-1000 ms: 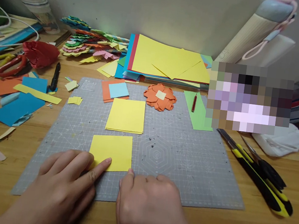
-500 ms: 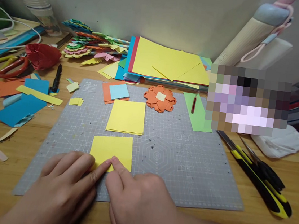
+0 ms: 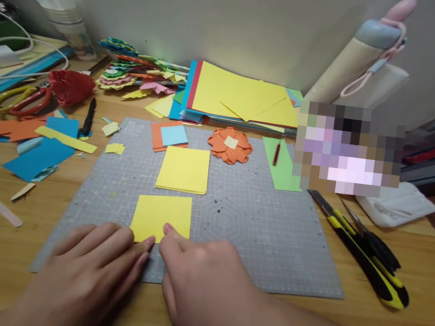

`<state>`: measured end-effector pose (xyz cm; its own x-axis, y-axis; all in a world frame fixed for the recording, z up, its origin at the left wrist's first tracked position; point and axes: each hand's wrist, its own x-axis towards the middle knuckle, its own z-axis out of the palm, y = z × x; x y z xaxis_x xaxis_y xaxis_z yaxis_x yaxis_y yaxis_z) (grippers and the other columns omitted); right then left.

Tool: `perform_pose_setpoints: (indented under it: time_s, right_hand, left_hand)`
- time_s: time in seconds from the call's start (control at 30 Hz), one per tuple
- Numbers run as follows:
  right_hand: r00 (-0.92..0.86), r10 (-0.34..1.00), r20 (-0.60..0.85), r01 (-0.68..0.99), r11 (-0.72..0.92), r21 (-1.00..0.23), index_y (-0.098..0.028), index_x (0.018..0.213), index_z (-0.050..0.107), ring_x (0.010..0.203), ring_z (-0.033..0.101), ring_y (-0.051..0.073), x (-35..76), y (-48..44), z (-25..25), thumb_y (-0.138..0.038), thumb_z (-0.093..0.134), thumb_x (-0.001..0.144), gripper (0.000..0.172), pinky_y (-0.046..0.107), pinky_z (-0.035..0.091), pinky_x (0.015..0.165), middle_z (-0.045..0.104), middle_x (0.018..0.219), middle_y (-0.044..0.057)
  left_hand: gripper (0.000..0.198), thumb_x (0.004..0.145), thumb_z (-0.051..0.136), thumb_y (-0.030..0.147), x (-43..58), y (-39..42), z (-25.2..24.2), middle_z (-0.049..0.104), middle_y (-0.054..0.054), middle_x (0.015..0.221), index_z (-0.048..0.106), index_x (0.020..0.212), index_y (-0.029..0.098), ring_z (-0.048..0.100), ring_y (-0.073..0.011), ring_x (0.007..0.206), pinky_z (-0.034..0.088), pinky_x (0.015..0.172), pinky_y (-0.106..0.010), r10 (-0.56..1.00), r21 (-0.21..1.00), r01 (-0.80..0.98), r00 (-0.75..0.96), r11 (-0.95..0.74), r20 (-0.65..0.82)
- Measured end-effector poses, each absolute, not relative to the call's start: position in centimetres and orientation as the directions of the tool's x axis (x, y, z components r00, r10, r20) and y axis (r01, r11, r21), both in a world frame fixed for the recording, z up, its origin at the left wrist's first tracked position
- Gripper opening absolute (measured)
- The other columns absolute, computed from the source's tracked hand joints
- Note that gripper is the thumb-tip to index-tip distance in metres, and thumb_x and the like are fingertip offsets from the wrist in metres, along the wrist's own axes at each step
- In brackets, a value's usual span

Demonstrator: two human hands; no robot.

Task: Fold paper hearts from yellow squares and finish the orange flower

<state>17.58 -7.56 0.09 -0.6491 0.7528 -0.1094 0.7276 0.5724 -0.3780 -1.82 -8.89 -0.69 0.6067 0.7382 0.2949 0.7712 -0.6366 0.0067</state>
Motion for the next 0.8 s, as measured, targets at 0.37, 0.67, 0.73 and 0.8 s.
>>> perform_pose_setpoints:
  time_s: [0.37,0.67,0.73,0.8]
  right_hand:
    - [-0.657,0.748,-0.096,0.730,0.600,-0.327,-0.013,0.124,0.054,0.064,0.067,0.017,17.5,-7.5,0.3,-0.013,0.044,0.078,0.047,0.030,0.037,0.051,0.073,0.092,0.005]
    - [-0.706,0.706,-0.063,0.679,0.649,-0.341,-0.014,0.118,0.057,0.058,0.060,0.014,17.8,-6.8,0.2,-0.017,0.046,0.080,0.039,0.028,0.034,0.053,0.071,0.082,0.004]
    - [-0.698,0.715,-0.037,0.676,0.642,-0.362,-0.014,0.117,0.057,0.056,0.057,0.015,17.8,-6.7,-0.1,-0.018,0.044,0.081,0.038,0.028,0.032,0.053,0.069,0.075,0.003]
    - [-0.680,0.733,0.011,0.671,0.628,-0.395,-0.015,0.108,0.061,0.054,0.053,0.015,17.9,-6.5,-0.4,-0.019,0.042,0.082,0.032,0.028,0.031,0.053,0.065,0.066,0.002]
  left_hand:
    - [0.027,0.087,0.042,0.013,-3.4,-10.1,0.4,0.051,-0.001,0.062,0.060,0.067,0.018,0.043,-0.0197,0.062,0.029,0.063,-0.035,0.788,-0.044,0.817,0.568,-0.575,0.239]
    - [0.014,0.083,0.057,0.032,-2.6,-7.8,-0.7,0.054,-0.006,0.093,0.055,0.089,0.019,0.048,-0.0254,0.088,0.036,0.077,-0.041,0.955,0.266,0.918,0.278,-0.295,0.102]
    - [0.019,0.080,0.061,0.034,-2.5,-7.4,-1.1,0.052,-0.006,0.095,0.053,0.088,0.019,0.046,-0.0258,0.091,0.036,0.079,-0.042,0.963,0.326,0.907,0.261,-0.268,0.065]
    - [0.020,0.079,0.063,0.034,-2.5,-7.2,-1.4,0.050,-0.005,0.094,0.052,0.085,0.018,0.045,-0.0251,0.090,0.036,0.079,-0.042,0.966,0.364,0.896,0.256,-0.254,0.044]
